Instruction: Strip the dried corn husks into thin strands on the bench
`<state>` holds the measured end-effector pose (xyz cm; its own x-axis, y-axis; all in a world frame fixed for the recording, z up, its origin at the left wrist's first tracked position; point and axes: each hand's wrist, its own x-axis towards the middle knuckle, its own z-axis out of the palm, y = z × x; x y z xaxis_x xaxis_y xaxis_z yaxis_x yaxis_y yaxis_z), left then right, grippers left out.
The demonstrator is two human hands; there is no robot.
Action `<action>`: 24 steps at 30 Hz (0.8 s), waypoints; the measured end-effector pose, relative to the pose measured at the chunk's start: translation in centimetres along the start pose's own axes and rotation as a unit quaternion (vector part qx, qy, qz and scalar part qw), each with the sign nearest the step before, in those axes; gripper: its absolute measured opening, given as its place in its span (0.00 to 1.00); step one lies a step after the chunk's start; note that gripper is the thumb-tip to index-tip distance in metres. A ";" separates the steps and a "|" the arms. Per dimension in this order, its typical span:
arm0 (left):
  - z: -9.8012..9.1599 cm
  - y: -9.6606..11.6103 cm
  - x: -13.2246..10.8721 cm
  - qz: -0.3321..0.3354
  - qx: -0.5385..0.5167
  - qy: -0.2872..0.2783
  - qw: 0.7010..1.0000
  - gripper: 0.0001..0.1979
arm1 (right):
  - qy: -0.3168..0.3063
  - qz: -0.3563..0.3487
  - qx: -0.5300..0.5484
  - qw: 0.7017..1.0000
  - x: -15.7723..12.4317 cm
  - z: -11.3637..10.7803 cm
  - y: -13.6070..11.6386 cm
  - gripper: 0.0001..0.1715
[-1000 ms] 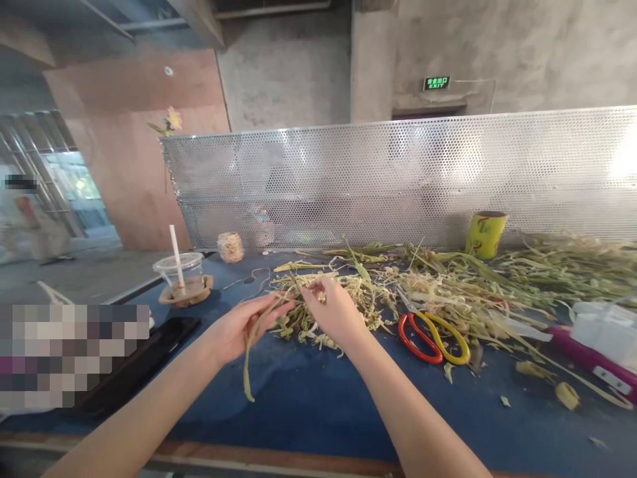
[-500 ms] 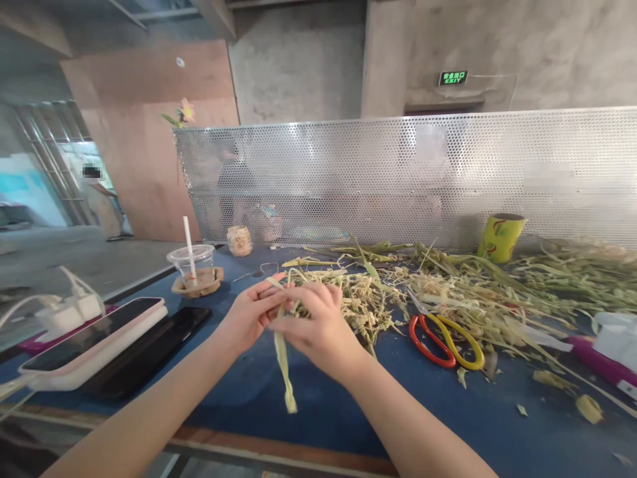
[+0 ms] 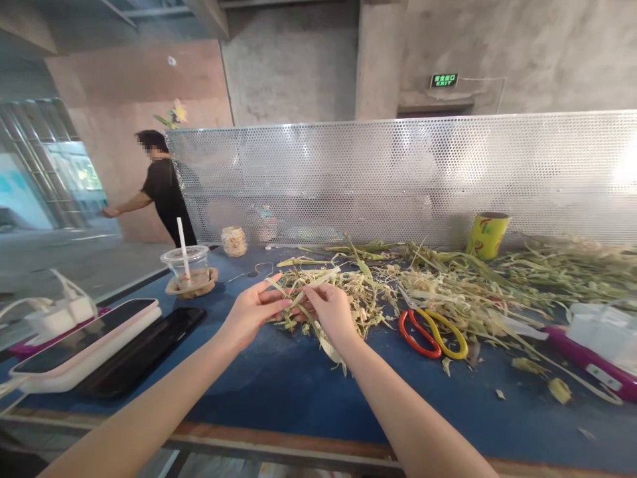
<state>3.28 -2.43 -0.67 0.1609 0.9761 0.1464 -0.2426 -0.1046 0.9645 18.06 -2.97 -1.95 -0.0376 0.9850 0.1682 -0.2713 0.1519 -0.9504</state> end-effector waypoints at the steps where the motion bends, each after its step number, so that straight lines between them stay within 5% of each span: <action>1: 0.1 0.0 0.0 0.001 0.004 -0.001 1.000 0.43 | -0.005 0.001 0.002 1.000 0.0 0.0 0.0 0.14; 15: 0.0 0.1 -0.2 0.013 0.039 -0.001 0.999 0.43 | 0.034 0.062 -0.041 0.997 -0.4 0.7 -0.4 0.09; 24: -1.5 0.0 1.2 0.032 0.024 0.059 0.997 0.44 | -0.131 0.140 -0.209 0.959 -0.6 -0.6 -1.1 0.08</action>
<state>2.04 -1.02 -0.80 0.0329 0.9825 0.1836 -0.2012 -0.1734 0.9641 18.94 -3.64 -1.11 -0.3073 0.9463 -0.1004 0.1914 -0.0419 -0.9806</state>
